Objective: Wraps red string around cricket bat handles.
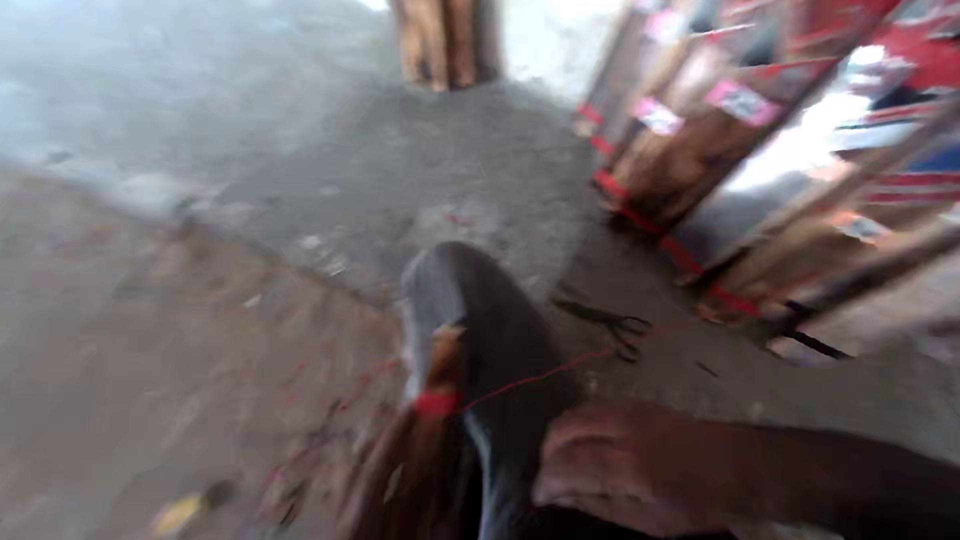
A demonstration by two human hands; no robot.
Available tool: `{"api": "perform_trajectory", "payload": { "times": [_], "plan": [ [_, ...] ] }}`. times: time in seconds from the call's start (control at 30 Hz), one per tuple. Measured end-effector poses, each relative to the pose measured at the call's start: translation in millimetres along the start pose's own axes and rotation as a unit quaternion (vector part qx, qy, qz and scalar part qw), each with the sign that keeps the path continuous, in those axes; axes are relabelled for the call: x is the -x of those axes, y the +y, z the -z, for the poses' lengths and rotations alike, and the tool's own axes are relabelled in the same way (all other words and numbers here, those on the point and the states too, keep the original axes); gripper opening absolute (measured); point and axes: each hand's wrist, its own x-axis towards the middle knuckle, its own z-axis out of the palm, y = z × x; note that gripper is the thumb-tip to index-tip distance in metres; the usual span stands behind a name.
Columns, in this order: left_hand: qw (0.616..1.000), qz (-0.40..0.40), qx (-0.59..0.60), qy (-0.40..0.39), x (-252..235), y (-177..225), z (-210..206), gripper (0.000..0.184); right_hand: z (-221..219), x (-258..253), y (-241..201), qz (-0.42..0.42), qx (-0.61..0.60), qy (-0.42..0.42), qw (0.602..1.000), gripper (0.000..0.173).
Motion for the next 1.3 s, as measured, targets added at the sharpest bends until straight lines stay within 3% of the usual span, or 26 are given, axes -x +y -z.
{"api": "perform_trajectory", "payload": {
  "times": [0.07,0.17,0.2,0.27,0.33,0.43,0.5,0.6,0.7,0.87,0.97,1.07,1.17,1.23,1.3],
  "plan": [
    [0.998,0.036,-0.048,0.009,1,-5,-1,0.101,28,-20,-9,0.065,0.075,0.102,0.990,0.020],
    [0.997,0.038,-0.060,0.025,1,-15,-9,0.101,73,-57,3,0.029,0.284,0.224,0.932,0.021],
    [0.997,0.042,-0.066,0.025,0,-14,-10,0.100,81,-69,11,-0.006,0.340,0.208,0.917,0.022],
    [0.996,0.052,-0.072,0.014,-1,-12,-9,0.099,79,-82,29,-0.068,0.387,0.083,0.916,0.021],
    [0.997,0.051,-0.064,0.011,1,-12,-7,0.098,53,-82,41,-0.031,0.348,-0.044,0.936,0.013],
    [0.998,0.038,-0.049,0.013,0,-15,-5,0.100,13,-80,31,0.044,0.142,-0.103,0.984,0.016],
    [0.998,0.042,-0.045,0.018,-2,-17,-5,0.102,6,-89,17,0.074,0.070,-0.020,0.995,0.016],
    [0.997,0.052,-0.056,0.009,-2,-17,-3,0.101,8,-106,16,0.099,0.137,0.099,0.981,0.016],
    [0.997,0.051,-0.063,0.007,-1,-20,-1,0.101,12,-115,21,0.099,0.203,0.121,0.967,0.016],
    [0.997,0.050,-0.054,0.000,-2,-19,2,0.103,12,-119,21,0.104,0.213,0.126,0.963,0.017],
    [0.996,0.058,-0.069,0.003,-1,-17,2,0.103,7,-113,16,0.065,0.227,0.172,0.956,0.028],
    [0.994,0.062,-0.085,0.006,-1,-17,1,0.103,1,-97,6,-0.012,0.149,0.215,0.965,0.038],
    [0.994,0.066,-0.083,0.002,0,-16,2,0.101,-10,-68,3,-0.150,-0.033,0.142,0.978,0.036],
    [0.995,0.060,-0.075,0.002,-1,-17,2,0.099,-19,-55,9,-0.211,-0.211,0.073,0.952,0.027],
    [0.996,0.059,-0.064,0.002,-1,-19,2,0.098,-25,-46,15,-0.234,-0.301,0.059,0.922,0.026]
  ]
}}
